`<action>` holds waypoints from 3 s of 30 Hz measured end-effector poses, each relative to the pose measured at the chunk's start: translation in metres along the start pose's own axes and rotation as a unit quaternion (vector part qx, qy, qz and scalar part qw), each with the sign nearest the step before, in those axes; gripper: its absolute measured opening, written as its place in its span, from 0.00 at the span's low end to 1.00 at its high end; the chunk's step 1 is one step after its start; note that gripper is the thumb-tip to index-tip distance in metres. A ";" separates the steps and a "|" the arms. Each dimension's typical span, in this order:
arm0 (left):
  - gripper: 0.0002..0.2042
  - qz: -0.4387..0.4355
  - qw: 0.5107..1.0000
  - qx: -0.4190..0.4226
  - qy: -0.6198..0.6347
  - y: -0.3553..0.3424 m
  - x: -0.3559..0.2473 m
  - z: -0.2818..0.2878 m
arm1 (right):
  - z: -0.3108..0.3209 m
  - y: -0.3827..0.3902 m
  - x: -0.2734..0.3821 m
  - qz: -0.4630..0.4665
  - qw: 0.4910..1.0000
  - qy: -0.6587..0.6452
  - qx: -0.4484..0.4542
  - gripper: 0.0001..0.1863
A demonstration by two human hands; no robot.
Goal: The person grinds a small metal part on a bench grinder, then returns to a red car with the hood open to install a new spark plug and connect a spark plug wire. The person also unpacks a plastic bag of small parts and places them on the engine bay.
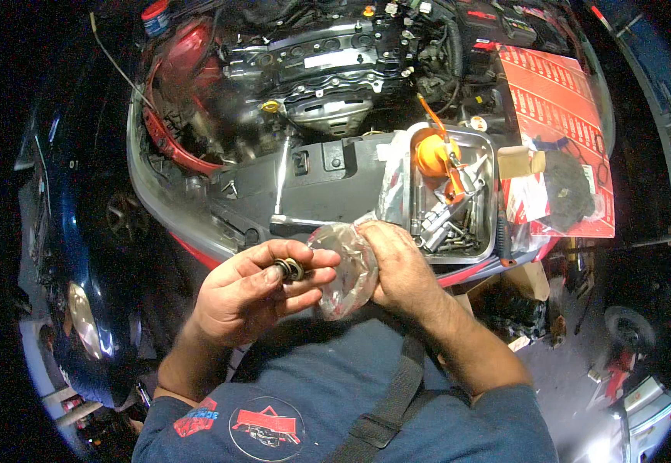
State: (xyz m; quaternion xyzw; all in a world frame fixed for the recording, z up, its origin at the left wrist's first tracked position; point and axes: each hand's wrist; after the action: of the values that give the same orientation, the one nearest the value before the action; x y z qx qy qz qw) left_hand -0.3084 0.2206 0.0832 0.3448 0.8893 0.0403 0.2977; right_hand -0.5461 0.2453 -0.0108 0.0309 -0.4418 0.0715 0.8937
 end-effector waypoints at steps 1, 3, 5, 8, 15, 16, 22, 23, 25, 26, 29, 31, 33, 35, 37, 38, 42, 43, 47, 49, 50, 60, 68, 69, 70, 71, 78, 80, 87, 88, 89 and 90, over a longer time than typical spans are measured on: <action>0.15 -0.031 0.996 -0.001 -0.083 -0.002 0.003 -0.002 | -0.001 -0.001 0.001 -0.006 1.000 -0.002 0.007 0.28; 0.15 -0.082 0.980 0.027 -0.180 -0.008 0.010 -0.003 | -0.002 -0.003 0.003 0.001 1.000 -0.005 -0.023 0.27; 0.15 -0.148 0.945 0.053 -0.286 -0.014 0.018 -0.003 | -0.002 -0.004 0.005 -0.004 1.000 -0.013 -0.014 0.27; 0.15 -0.194 0.910 0.116 -0.348 -0.024 0.023 0.001 | -0.002 -0.003 0.008 -0.025 0.998 -0.053 0.007 0.28; 0.13 -0.224 0.952 0.064 -0.198 -0.025 0.033 0.006 | -0.005 -0.003 0.008 -0.024 0.998 -0.054 -0.008 0.24; 0.12 -0.222 0.955 0.045 -0.193 -0.024 0.034 0.008 | -0.005 -0.004 0.007 -0.027 0.998 -0.052 -0.007 0.26; 0.16 -0.212 0.906 -0.077 -0.358 -0.020 0.013 0.040 | 0.003 -0.004 0.008 -0.097 0.994 -0.047 -0.018 0.29; 0.23 -0.208 0.872 -0.038 -0.442 -0.021 0.016 0.043 | 0.003 -0.004 0.010 -0.109 0.991 -0.059 -0.056 0.29; 0.42 -0.233 0.752 0.087 -0.611 -0.027 0.019 0.048 | 0.003 -0.007 0.014 -0.104 0.981 -0.141 -0.078 0.30; 0.31 -0.264 0.654 0.099 -0.702 -0.028 0.023 0.047 | 0.003 -0.008 0.016 -0.106 0.973 -0.191 -0.070 0.31; 0.07 -0.260 0.734 0.029 -0.626 -0.041 0.013 0.051 | 0.019 -0.013 0.014 -0.106 0.947 -0.303 0.025 0.28; 0.07 -0.253 0.798 0.041 -0.545 -0.043 -0.001 0.052 | 0.032 -0.017 0.010 -0.068 0.927 -0.368 0.038 0.20; 0.13 -0.260 0.841 0.043 -0.473 -0.045 -0.008 0.052 | 0.040 -0.022 0.007 -0.086 0.905 -0.417 0.017 0.16; 0.24 -0.241 0.837 0.041 -0.489 -0.049 -0.005 0.049 | 0.041 -0.027 0.006 -0.150 0.874 -0.461 -0.001 0.12; 0.46 -0.179 0.838 0.046 -0.513 -0.056 0.004 0.045 | 0.036 -0.030 0.006 -0.121 0.853 -0.508 0.020 0.11; 0.49 -0.142 0.865 0.061 -0.478 -0.060 0.007 0.044 | 0.031 -0.030 0.006 -0.105 0.840 -0.531 0.034 0.11; 0.42 -0.216 0.913 0.093 -0.334 -0.060 0.026 0.039 | 0.021 -0.023 0.006 -0.124 0.881 -0.449 -0.085 0.11; 0.38 -0.245 0.857 0.098 -0.442 -0.060 0.028 0.040 | 0.020 -0.020 0.006 -0.157 0.880 -0.443 -0.073 0.14; 0.18 -0.229 0.851 0.047 -0.470 -0.051 0.026 0.045 | 0.028 -0.012 0.009 -0.161 0.896 -0.413 -0.026 0.33; 0.16 -0.189 0.900 0.074 -0.386 -0.045 0.022 0.046 | 0.035 -0.011 0.012 -0.190 0.840 -0.506 0.048 0.27; 0.16 -0.190 0.897 0.081 -0.391 -0.043 0.020 0.047 | 0.037 -0.011 0.013 -0.181 0.817 -0.536 0.115 0.21; 0.10 -0.145 0.956 0.156 -0.201 0.013 0.000 0.063 | 0.008 0.046 0.074 -0.096 0.825 -0.554 0.059 0.16; 0.06 -0.143 0.866 0.276 -0.392 0.046 -0.005 0.091 | -0.056 0.124 0.115 -0.239 0.663 -0.710 0.009 0.35; 0.06 -0.130 0.865 0.278 -0.396 0.046 0.001 0.089 | -0.065 0.125 0.115 -0.298 0.759 -0.578 0.029 0.39; 0.05 -0.119 0.860 0.285 -0.406 0.045 0.005 0.088 | -0.074 0.129 0.116 -0.231 0.841 -0.489 0.016 0.35; 0.11 -0.088 0.871 0.289 -0.388 0.041 0.010 0.085 | -0.073 0.132 0.111 -0.255 0.848 -0.463 0.021 0.30; 0.28 -0.006 0.763 0.319 -0.562 0.001 0.045 0.058 | -0.011 0.126 0.066 -0.200 0.920 -0.326 0.080 0.17; 0.19 -0.012 0.675 0.264 -0.689 -0.026 0.073 0.042 | 0.007 0.118 0.055 -0.190 0.973 -0.085 -0.104 0.22; 0.14 0.047 0.830 0.219 -0.511 -0.118 0.179 -0.041 | 0.079 0.141 -0.007 -0.062 0.967 0.118 -0.217 0.26; 0.15 0.171 0.955 0.033 -0.239 -0.121 0.190 -0.051 | 0.099 0.144 -0.028 -0.074 0.972 0.085 -0.206 0.24; 0.16 0.152 0.878 0.152 -0.428 -0.132 0.192 -0.059 | 0.116 0.147 -0.047 -0.091 0.975 0.053 -0.196 0.23; 0.17 0.115 0.807 0.233 -0.530 -0.144 0.193 -0.066 | 0.135 0.148 -0.066 -0.135 0.965 -0.135 -0.181 0.20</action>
State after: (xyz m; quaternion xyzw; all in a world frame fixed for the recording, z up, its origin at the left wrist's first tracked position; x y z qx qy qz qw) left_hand -0.5430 0.2433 -0.0001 0.4715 0.5301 -0.3233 0.6262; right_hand -0.7152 0.3692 0.0175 -0.0623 -0.5553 -0.1356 0.8181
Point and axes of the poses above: each hand's wrist, its own y-axis away from the middle knuckle, its own z-axis out of the back of the hand, x = y × z, and after that the axes turned 13 degrees about -z, right-handed
